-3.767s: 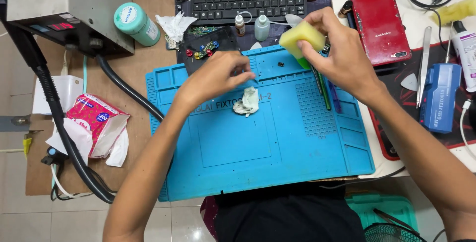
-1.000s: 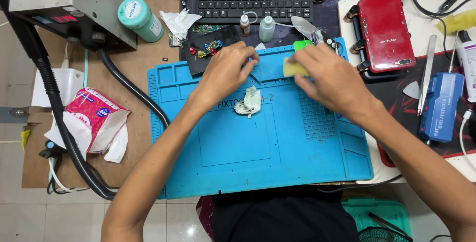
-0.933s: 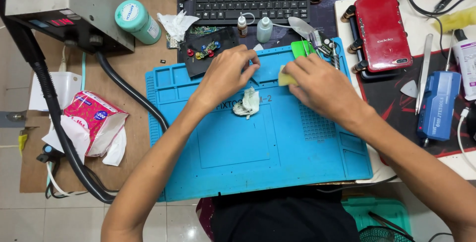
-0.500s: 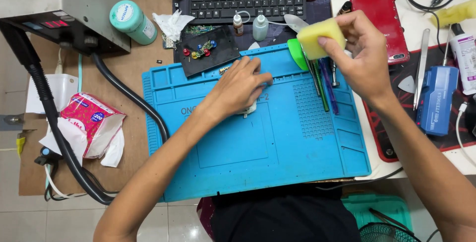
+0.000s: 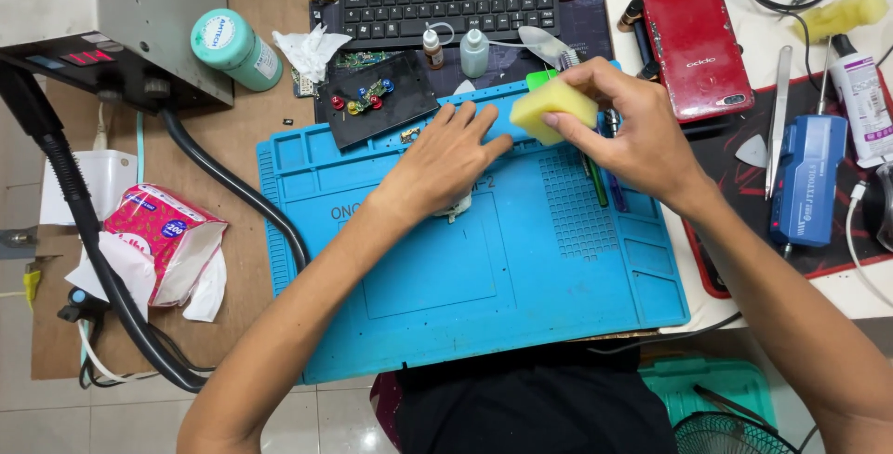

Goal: Disassembling a phone frame with an electric screwdriver and cleaning the repair mat and components with a sponge.

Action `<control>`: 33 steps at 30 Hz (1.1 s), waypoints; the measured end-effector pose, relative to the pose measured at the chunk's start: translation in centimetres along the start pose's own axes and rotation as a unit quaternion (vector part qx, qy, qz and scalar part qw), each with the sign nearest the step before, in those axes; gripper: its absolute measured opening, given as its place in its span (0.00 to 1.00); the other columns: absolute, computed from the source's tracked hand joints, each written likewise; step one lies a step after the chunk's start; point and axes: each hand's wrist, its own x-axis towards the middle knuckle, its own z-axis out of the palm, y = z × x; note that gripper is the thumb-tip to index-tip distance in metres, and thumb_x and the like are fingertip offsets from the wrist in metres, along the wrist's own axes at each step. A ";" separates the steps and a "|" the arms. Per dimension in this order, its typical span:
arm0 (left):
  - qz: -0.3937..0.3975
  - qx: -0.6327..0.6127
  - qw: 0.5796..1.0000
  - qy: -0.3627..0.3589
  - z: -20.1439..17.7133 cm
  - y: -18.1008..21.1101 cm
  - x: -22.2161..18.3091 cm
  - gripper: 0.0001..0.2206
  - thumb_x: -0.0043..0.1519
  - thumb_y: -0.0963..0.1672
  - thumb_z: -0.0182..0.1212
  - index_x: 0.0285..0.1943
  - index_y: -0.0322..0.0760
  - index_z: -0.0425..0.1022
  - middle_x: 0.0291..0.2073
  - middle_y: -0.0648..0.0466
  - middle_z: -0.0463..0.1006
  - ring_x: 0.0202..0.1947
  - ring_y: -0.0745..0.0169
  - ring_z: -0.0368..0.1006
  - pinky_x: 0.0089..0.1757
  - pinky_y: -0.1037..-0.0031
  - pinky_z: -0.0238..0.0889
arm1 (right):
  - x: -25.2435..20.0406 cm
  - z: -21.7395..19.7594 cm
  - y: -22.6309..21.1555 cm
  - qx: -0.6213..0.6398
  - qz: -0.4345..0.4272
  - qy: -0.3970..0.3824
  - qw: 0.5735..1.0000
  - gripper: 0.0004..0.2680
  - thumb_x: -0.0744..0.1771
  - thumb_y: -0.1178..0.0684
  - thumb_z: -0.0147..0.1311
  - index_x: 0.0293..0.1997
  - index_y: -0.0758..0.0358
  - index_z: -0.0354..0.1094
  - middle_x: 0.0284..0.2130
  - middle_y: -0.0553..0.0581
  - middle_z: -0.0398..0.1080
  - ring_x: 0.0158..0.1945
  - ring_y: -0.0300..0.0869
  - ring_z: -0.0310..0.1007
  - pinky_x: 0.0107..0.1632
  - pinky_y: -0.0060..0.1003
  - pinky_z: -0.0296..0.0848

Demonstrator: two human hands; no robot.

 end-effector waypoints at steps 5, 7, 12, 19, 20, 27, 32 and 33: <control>0.012 0.043 0.998 -0.036 -0.8 0.6 0.2 0.18 0.61 0.38 0.66 0.61 0.45 0.78 0.53 0.44 0.72 0.52 0.45 0.69 0.53 0.54 0.61 | -0.4 -0.6 0.0 -0.009 -0.004 -0.009 1.000 0.10 0.67 0.65 0.63 0.52 0.75 0.70 0.36 0.71 0.75 0.40 0.57 0.78 0.45 0.50 0.76; 0.015 0.046 0.998 -0.048 -1.4 0.5 0.2 0.19 0.61 0.38 0.66 0.61 0.45 0.78 0.56 0.43 0.73 0.56 0.42 0.70 0.56 0.51 0.61 | -0.5 -0.8 0.0 -0.011 -0.006 -0.012 1.000 0.10 0.67 0.65 0.62 0.53 0.75 0.70 0.36 0.72 0.74 0.40 0.57 0.78 0.45 0.50 0.76; 0.021 0.075 0.994 -0.073 -1.4 0.2 0.9 0.14 0.61 0.39 0.67 0.55 0.47 0.82 0.56 0.46 0.74 0.52 0.46 0.73 0.53 0.51 0.64 | -1.1 -1.4 -0.1 -0.020 0.007 -0.024 0.999 0.11 0.67 0.63 0.63 0.53 0.72 0.70 0.35 0.69 0.75 0.39 0.55 0.78 0.45 0.48 0.76; 0.020 0.122 0.987 -0.106 -2.6 0.6 1.1 0.13 0.60 0.39 0.67 0.52 0.51 0.84 0.57 0.48 0.75 0.47 0.47 0.75 0.48 0.53 0.67 | -1.5 -1.8 -0.9 -0.017 0.003 -0.033 0.999 0.10 0.66 0.63 0.62 0.52 0.72 0.71 0.35 0.70 0.76 0.38 0.57 0.79 0.44 0.49 0.76; 0.030 0.132 0.985 -0.104 -1.7 0.5 1.1 0.13 0.60 0.40 0.67 0.51 0.52 0.84 0.54 0.50 0.76 0.46 0.48 0.76 0.50 0.52 0.67 | -1.5 -1.8 -0.9 -0.013 0.001 -0.039 0.999 0.10 0.66 0.63 0.62 0.52 0.72 0.71 0.36 0.70 0.76 0.38 0.58 0.79 0.44 0.50 0.76; 0.028 0.136 0.984 -0.115 -3.0 0.4 1.6 0.13 0.61 0.41 0.66 0.51 0.59 0.84 0.51 0.54 0.77 0.41 0.51 0.79 0.48 0.54 0.69 | -1.5 -1.7 -1.0 -0.002 -0.002 -0.052 0.999 0.11 0.66 0.63 0.61 0.53 0.72 0.71 0.36 0.71 0.76 0.39 0.58 0.79 0.44 0.51 0.76; 0.019 0.143 0.985 -0.093 -2.9 0.4 0.8 0.14 0.62 0.43 0.66 0.55 0.62 0.82 0.51 0.54 0.75 0.40 0.52 0.78 0.47 0.56 0.69 | -1.1 -1.6 -0.6 -0.013 -0.003 -0.052 0.999 0.11 0.66 0.63 0.61 0.53 0.72 0.70 0.36 0.71 0.76 0.39 0.58 0.79 0.44 0.51 0.76; 0.014 0.139 0.986 -0.093 -3.2 0.4 0.6 0.16 0.61 0.42 0.67 0.56 0.60 0.81 0.51 0.54 0.75 0.41 0.53 0.78 0.46 0.57 0.69 | -1.1 -1.6 -0.5 -0.017 -0.003 -0.050 0.999 0.11 0.66 0.62 0.62 0.53 0.72 0.70 0.36 0.70 0.76 0.39 0.58 0.79 0.44 0.50 0.76</control>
